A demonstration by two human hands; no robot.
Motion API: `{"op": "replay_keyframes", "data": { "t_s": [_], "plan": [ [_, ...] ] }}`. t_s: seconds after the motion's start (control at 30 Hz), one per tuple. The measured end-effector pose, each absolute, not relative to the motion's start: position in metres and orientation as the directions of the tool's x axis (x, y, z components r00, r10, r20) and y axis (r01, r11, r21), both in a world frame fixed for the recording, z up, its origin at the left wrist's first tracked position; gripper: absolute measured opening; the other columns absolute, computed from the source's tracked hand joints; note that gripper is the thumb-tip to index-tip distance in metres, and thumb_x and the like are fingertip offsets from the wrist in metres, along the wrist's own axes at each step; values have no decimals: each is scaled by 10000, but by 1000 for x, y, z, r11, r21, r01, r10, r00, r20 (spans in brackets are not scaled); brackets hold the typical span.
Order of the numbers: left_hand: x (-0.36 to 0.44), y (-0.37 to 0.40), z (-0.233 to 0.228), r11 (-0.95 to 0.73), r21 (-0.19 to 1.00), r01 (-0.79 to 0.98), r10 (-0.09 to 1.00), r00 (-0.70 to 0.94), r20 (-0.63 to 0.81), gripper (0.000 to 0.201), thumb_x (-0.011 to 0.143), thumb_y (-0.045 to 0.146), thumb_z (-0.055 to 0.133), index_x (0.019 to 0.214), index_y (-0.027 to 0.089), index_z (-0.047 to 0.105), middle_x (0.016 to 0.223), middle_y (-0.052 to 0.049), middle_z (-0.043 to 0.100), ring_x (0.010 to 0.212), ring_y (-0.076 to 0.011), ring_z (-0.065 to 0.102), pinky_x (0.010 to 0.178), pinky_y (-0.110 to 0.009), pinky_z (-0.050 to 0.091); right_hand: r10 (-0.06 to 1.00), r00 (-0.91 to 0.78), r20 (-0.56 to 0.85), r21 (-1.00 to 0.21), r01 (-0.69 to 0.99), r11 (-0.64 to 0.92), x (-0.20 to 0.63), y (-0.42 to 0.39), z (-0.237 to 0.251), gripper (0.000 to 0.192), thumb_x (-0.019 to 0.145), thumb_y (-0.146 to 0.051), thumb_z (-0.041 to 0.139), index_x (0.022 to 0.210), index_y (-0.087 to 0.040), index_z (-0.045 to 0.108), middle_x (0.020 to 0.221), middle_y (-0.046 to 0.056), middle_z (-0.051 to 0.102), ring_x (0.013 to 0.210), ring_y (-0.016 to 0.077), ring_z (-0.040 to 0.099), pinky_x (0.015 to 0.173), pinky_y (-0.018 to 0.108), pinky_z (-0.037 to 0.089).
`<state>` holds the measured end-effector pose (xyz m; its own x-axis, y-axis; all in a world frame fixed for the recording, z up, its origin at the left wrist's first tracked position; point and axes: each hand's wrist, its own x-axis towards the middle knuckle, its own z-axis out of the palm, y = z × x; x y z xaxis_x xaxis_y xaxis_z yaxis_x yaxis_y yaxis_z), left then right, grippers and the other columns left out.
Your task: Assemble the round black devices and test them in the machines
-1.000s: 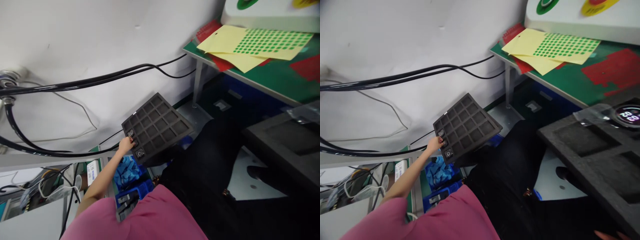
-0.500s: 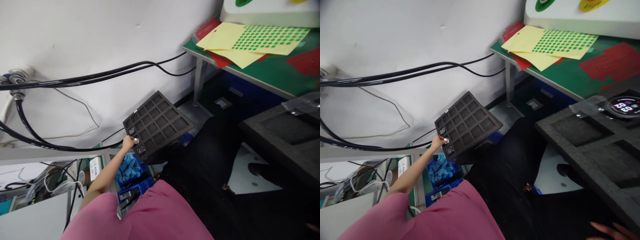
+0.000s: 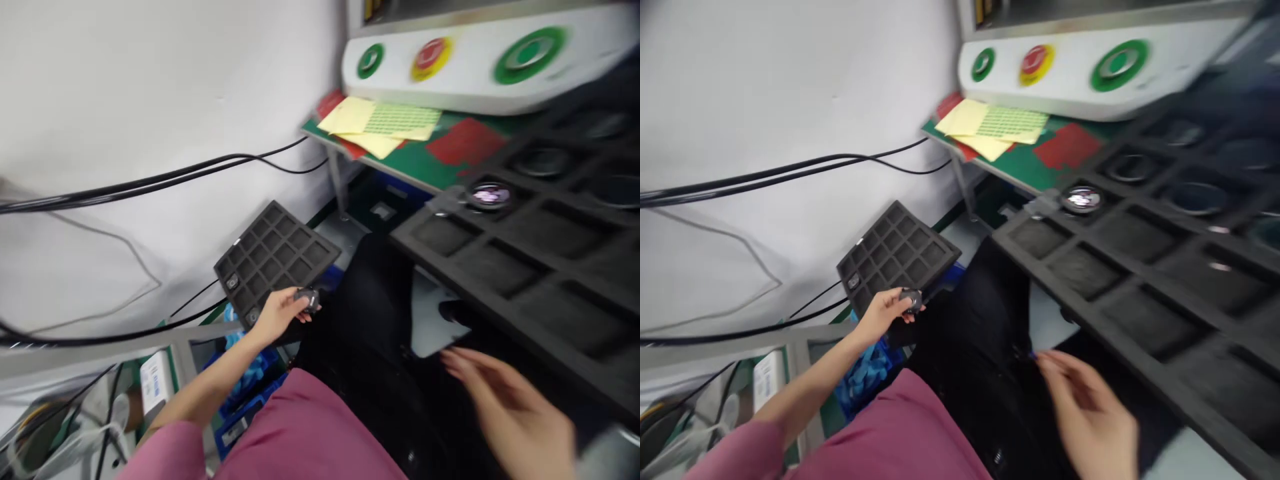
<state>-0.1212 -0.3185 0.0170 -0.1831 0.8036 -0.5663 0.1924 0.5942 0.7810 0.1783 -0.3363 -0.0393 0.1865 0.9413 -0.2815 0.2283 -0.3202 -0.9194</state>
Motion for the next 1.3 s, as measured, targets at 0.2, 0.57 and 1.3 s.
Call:
{"op": "replay_keyframes", "data": {
  "t_s": [0.2, 0.57, 1.3],
  "plan": [
    [-21, -296, 29, 404, 899, 168, 867, 244, -435, 271, 801, 343, 717, 968, 129, 720, 872, -83, 780, 735, -176, 728, 689, -260, 599, 981, 190, -22, -980, 188, -59, 142, -327, 5, 224, 827, -395, 693, 942, -216, 763, 884, 61, 772, 735, 203, 743, 656, 287, 626],
    [62, -291, 35, 23, 978, 208, 871, 476, -122, 224, 794, 225, 711, 1016, 251, 730, 887, -6, 798, 767, -168, 761, 706, -221, 620, 729, 426, 536, -772, 596, 220, 185, -355, 40, 168, 822, -34, 673, 865, -193, 709, 922, 71, 748, 844, 190, 726, 764, 295, 620],
    [80, -188, 58, 272, 933, 234, 743, 565, -359, 180, 845, 340, 621, 832, 161, 631, 739, -53, 732, 552, -139, 654, 540, -252, 565, 633, 762, -135, -870, 215, -444, 401, -247, 0, 190, 789, -202, 787, 842, -147, 612, 624, -50, 559, 494, 85, 501, 519, 237, 423]
  ]
}}
